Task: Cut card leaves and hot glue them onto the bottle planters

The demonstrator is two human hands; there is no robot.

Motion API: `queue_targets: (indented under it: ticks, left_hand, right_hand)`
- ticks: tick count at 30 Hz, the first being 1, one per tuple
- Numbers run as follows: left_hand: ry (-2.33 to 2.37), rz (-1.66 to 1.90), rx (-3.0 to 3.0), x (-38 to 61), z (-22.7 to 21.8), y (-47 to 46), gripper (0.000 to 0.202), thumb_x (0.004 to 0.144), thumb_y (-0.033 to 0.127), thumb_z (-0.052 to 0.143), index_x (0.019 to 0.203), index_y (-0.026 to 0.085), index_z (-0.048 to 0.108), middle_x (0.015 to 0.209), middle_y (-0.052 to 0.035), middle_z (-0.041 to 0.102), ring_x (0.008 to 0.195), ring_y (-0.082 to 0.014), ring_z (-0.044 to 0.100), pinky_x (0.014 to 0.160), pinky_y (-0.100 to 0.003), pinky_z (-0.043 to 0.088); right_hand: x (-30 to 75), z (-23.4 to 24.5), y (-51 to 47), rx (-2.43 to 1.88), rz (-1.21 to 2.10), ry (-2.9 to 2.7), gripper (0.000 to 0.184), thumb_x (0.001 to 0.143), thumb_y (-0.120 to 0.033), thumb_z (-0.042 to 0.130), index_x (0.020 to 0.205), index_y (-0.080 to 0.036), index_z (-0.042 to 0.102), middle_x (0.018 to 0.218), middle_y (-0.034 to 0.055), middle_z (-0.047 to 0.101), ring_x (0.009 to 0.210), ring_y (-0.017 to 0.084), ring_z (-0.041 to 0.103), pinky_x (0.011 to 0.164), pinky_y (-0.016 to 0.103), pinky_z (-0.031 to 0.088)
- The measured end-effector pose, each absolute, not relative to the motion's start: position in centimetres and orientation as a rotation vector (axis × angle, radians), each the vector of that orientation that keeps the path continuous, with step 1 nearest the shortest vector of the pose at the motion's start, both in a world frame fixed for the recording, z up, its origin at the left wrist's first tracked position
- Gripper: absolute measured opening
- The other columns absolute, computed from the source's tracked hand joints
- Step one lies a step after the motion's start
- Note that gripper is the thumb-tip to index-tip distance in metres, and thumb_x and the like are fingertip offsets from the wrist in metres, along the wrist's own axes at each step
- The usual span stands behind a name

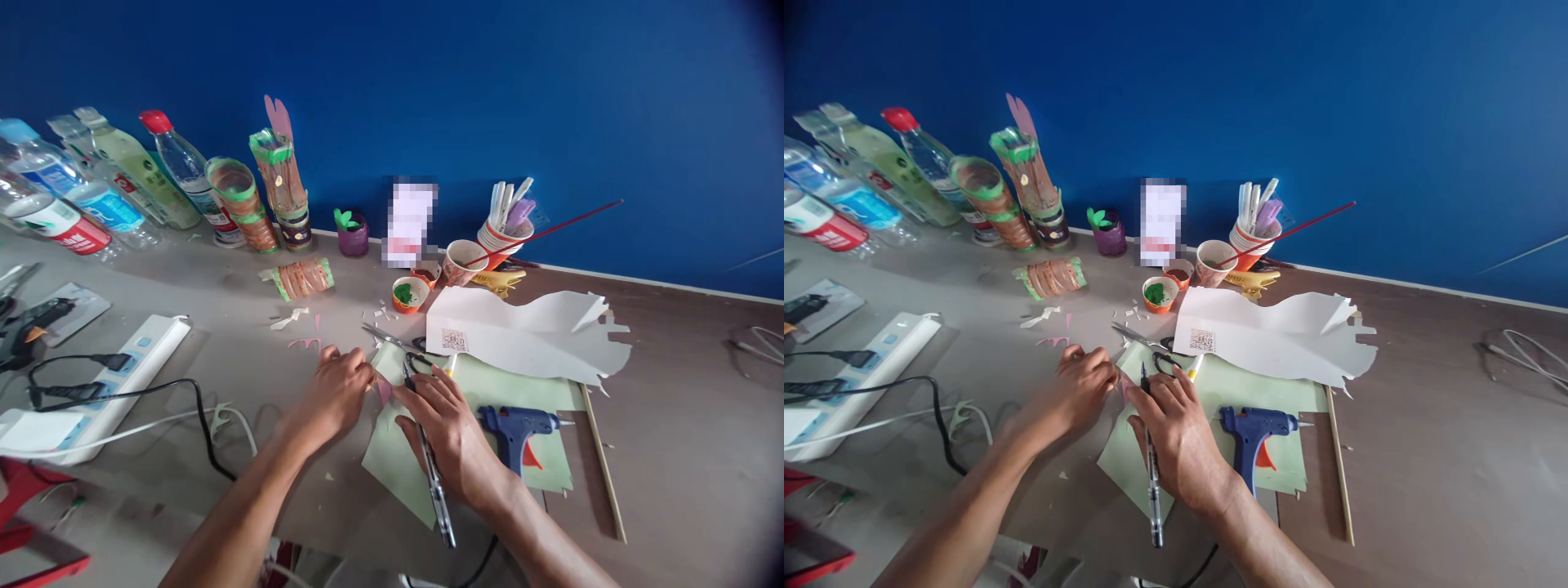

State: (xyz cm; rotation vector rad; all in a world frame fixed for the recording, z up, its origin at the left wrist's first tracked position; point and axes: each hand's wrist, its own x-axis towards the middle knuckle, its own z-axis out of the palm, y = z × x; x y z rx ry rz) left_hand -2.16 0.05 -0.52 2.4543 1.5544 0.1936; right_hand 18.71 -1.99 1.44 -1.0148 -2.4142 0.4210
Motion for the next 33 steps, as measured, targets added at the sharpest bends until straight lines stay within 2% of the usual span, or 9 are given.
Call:
queue_targets:
  ticks: [7, 15, 23, 27, 30, 33]
  left_hand:
    - [1.632, 0.534, 2.293, -3.2, 0.6, 0.5, 0.021, 0.091, 0.009, 0.042, 0.09, 0.021, 0.059, 0.091, -0.0012, 0.062, 0.083, -0.0153, 0.059, 0.088, -0.036, 0.032]
    - [1.604, 0.25, 2.338, -2.3, 0.2, 0.2, 0.017, 0.087, 0.013, 0.05, 0.086, 0.02, 0.065, 0.092, -0.0032, 0.063, 0.082, -0.0184, 0.061, 0.093, -0.043, 0.029]
    - [1.602, 0.168, 2.445, -1.8, -0.1, -0.2, 0.023, 0.087, 0.008, 0.042, 0.077, 0.018, 0.06, 0.082, -0.0038, 0.06, 0.07, -0.0179, 0.058, 0.089, -0.043, 0.031]
    - [1.606, 0.362, 2.457, -2.2, 0.0, 0.0, 0.022, 0.087, 0.004, 0.038, 0.084, 0.019, 0.055, 0.086, -0.0032, 0.061, 0.075, -0.0172, 0.06, 0.089, -0.04, 0.032]
    - [1.786, 0.632, 2.3, -2.7, 0.2, 0.3, 0.019, 0.089, 0.007, 0.039, 0.084, 0.021, 0.05, 0.08, 0.0005, 0.063, 0.073, -0.0158, 0.061, 0.091, -0.038, 0.032]
    - [1.971, 0.846, 2.107, -3.0, 0.3, 0.7, 0.014, 0.091, 0.012, 0.043, 0.085, 0.022, 0.05, 0.076, 0.0024, 0.067, 0.069, -0.0154, 0.063, 0.094, -0.038, 0.032]
  right_hand:
    - [18.7, 1.6, -2.0, -1.018, 0.43, -2.385, 0.032, 0.089, -0.011, 0.052, 0.12, -0.015, 0.057, 0.099, 0.0114, 0.064, 0.101, 0.026, 0.058, 0.101, 0.055, 0.041]
    - [18.7, 1.8, -2.1, -1.021, 0.433, -2.387, 0.033, 0.089, -0.012, 0.051, 0.122, -0.017, 0.058, 0.098, 0.0111, 0.064, 0.102, 0.027, 0.059, 0.101, 0.057, 0.041]
    - [18.7, 1.6, -2.1, -1.028, 0.426, -2.402, 0.033, 0.09, -0.012, 0.05, 0.122, -0.015, 0.058, 0.098, 0.0117, 0.063, 0.1, 0.027, 0.059, 0.101, 0.057, 0.041]
    - [18.8, 1.7, -2.1, -1.001, 0.421, -2.405, 0.034, 0.089, -0.012, 0.052, 0.122, -0.015, 0.057, 0.101, 0.0127, 0.066, 0.11, 0.03, 0.056, 0.101, 0.058, 0.041]
    - [18.7, 1.5, -2.1, -0.948, 0.465, -2.481, 0.038, 0.088, -0.013, 0.055, 0.126, -0.017, 0.055, 0.11, 0.0122, 0.067, 0.124, 0.033, 0.048, 0.105, 0.061, 0.038]
    - [18.3, 1.1, -2.2, -0.96, 0.504, -2.536, 0.038, 0.087, -0.014, 0.057, 0.124, -0.017, 0.056, 0.113, 0.0118, 0.067, 0.129, 0.035, 0.044, 0.107, 0.062, 0.034]
